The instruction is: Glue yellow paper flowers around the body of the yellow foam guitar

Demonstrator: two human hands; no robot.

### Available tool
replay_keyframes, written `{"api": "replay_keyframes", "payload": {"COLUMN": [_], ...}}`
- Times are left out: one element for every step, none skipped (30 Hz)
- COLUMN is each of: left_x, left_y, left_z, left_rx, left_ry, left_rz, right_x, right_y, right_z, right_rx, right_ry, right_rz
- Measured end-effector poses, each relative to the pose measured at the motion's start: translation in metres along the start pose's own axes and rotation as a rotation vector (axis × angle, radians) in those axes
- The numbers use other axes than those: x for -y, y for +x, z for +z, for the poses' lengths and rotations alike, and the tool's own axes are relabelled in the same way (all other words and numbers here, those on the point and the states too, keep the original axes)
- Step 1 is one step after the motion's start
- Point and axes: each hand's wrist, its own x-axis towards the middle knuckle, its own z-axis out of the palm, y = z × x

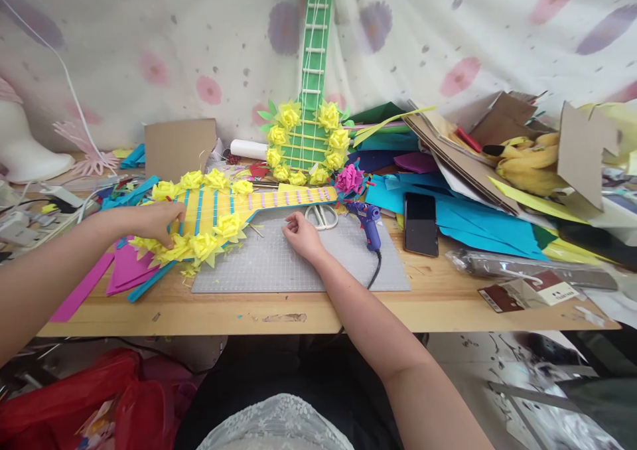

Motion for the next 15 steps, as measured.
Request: {"api": "replay_keyframes", "payload": {"left_x": [0.001,0.001,0.001,0.0,-0.002,-0.007,-0.013,-0.021,-0.032,-0.044,-0.058,-0.073,-0.087,-0.101,-0.114], "left_y": [-0.001,-0.002,-0.003,-0.004,-0.003,-0.002,0.001,0.005,0.01,0.017,0.024,0.031,0.039,0.046,0.052], "left_z": [-0.005,-0.011,-0.018,-0.026,-0.034,-0.043,-0.051,-0.058,-0.064,-0.068,-0.071,-0.072,-0.071,-0.07,-0.067], "left_rx": [0.023,0.051,0.074,0.105,0.118,0.096,0.052,-0.005,-0.095,-0.172,-0.236,-0.287,-0.33,-0.348,-0.352], "left_ry": [-0.028,-0.051,-0.065,-0.073,-0.071,-0.084,-0.084,-0.087,-0.102,-0.116,-0.129,-0.137,-0.131,-0.119,-0.109], "left_rz": [0.008,0.013,0.019,0.025,0.018,0.03,0.023,0.026,0.034,0.056,0.087,0.112,0.126,0.138,0.141], "right_x": [0.0,0.001,0.001,0.002,0.003,0.004,0.004,0.005,0.005,0.005,0.005,0.004,0.003,0.002,0.001], "right_y": [0.0,0.0,0.0,0.0,0.0,0.0,0.0,0.0,0.0,0.0,0.0,0.0,0.0,0.0,0.0], "right_z": [0.0,0.0,-0.001,-0.001,-0.001,-0.001,-0.002,-0.002,-0.002,-0.002,-0.002,-0.002,-0.002,-0.001,-0.001], "right_rx": [0.0,0.002,0.004,0.006,0.009,0.01,0.012,0.014,0.016,0.016,0.015,0.014,0.013,0.012,0.013], "right_ry": [0.001,0.002,0.004,0.007,0.008,0.009,0.011,0.013,0.017,0.023,0.029,0.035,0.041,0.046,0.051], "right_rz": [0.001,0.003,0.004,0.008,0.012,0.015,0.02,0.023,0.025,0.026,0.025,0.022,0.019,0.015,0.01]}}
